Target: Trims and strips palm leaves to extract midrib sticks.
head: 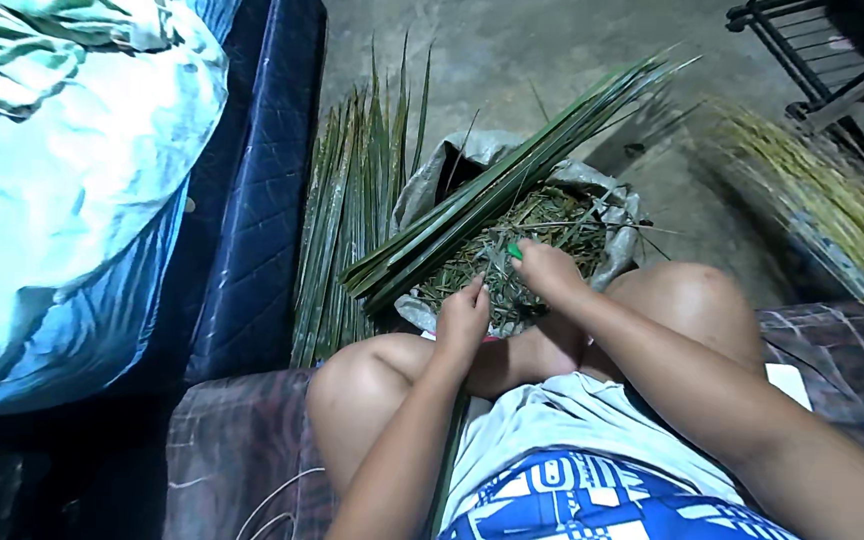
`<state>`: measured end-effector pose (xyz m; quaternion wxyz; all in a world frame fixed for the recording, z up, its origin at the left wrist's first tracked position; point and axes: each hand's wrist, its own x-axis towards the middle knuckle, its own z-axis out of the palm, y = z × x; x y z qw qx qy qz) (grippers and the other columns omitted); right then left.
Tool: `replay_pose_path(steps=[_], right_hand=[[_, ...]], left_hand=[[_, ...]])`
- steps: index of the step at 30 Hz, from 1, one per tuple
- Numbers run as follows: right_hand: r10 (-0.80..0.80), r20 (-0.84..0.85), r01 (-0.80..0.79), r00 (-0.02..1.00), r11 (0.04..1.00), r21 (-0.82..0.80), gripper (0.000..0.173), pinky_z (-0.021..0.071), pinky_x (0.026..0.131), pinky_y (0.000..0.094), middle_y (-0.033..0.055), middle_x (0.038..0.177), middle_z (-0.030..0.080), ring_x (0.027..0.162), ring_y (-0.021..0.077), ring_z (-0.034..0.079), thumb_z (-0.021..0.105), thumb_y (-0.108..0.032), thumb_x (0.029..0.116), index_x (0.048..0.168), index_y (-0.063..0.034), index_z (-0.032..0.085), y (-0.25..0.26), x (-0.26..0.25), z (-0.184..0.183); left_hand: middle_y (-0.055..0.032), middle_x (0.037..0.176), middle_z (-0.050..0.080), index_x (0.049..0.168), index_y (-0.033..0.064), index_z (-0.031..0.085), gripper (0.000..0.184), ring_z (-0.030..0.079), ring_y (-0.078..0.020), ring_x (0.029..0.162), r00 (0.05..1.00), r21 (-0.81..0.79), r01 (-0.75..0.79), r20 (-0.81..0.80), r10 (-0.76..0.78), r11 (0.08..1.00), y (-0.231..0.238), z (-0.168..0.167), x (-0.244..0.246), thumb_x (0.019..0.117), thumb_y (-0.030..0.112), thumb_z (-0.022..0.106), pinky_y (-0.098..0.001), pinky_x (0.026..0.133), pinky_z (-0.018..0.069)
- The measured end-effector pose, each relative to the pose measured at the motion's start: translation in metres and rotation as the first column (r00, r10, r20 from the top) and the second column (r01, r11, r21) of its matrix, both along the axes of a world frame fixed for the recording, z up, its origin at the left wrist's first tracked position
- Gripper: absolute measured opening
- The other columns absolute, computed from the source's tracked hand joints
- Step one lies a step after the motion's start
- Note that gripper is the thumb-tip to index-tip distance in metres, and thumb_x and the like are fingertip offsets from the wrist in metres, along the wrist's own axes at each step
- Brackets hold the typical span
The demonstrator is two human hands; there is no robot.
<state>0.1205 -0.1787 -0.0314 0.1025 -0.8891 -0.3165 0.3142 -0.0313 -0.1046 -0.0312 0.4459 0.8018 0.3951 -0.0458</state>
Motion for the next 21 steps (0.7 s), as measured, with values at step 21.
replay_pose_path(steps=[21], right_hand=[[0.067, -0.076, -0.072, 0.995, 0.996, -0.056, 0.034, 0.0506, 0.091, 0.0647, 0.0252, 0.117, 0.069, 0.113, 0.0443, 0.066, 0.052, -0.029, 0.1081, 0.124, -0.0011, 0.065, -0.002, -0.005, -0.001]], left_hand=[[-0.0177, 0.118, 0.072, 0.150, 0.0123, 0.055, 0.044, 0.069, -0.0317, 0.108, 0.990, 0.162, 0.101, -0.118, -0.082, 0.982, -0.004, 0.010, 0.003, 0.1114, 0.026, 0.037, -0.0512, 0.097, 0.0513]])
